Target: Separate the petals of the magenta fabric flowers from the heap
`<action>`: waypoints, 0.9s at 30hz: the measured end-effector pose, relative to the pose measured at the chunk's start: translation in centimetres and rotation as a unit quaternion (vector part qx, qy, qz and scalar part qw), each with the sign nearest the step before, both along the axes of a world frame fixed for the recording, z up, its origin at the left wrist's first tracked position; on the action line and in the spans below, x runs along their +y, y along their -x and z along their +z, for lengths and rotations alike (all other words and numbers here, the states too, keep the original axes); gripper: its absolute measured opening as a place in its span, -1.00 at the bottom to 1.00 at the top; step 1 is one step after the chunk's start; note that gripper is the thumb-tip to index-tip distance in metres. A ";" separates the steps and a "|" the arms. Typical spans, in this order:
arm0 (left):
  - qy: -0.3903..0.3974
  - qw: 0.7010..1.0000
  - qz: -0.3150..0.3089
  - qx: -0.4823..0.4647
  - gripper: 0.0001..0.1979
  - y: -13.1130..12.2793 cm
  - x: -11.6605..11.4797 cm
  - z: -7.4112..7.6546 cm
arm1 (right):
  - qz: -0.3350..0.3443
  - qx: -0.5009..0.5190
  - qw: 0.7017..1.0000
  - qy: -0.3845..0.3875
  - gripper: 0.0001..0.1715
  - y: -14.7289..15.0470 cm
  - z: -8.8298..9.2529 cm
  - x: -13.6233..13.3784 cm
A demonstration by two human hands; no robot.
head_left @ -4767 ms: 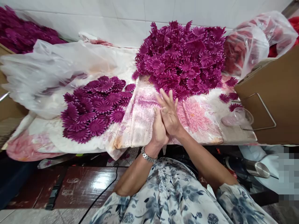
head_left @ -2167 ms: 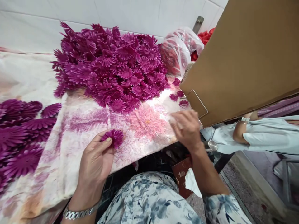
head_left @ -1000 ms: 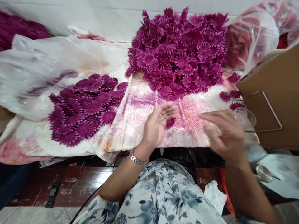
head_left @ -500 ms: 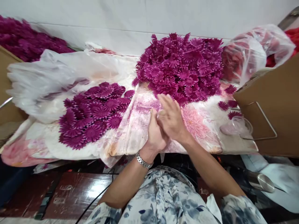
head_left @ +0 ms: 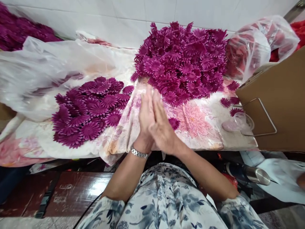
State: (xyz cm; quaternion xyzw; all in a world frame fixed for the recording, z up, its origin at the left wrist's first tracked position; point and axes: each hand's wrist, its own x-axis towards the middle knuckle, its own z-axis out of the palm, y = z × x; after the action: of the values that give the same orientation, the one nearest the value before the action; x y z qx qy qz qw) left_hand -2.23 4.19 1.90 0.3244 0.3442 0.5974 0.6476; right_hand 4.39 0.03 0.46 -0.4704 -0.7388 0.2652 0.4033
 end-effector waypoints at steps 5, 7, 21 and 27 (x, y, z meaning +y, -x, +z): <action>-0.031 0.995 -0.073 -0.061 -0.54 1.4 0.8 -0.5 | 0.044 0.031 0.999 -0.007 -0.32 -0.1 0.6 -2.6; 0.000 0.989 -0.128 -0.067 -0.48 1.2 0.1 -0.8 | 0.013 0.045 0.999 0.000 -0.49 -0.9 0.8 -1.2; 0.013 0.999 -0.032 0.017 -0.80 4.2 -2.8 -3.8 | -0.108 -0.332 0.937 -0.027 -0.73 -8.0 -2.7 -1.0; 0.085 0.991 -0.101 -0.024 -0.75 1.5 -3.9 -3.5 | -0.044 -0.242 0.963 -0.113 -0.68 -7.5 -0.7 -1.3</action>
State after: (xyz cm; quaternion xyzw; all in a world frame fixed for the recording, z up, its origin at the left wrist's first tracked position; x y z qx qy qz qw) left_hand -3.73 0.34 -1.63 0.2866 0.3436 0.5047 0.7383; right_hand 11.88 -1.24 -0.25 -0.5043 -0.8179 0.0403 0.2743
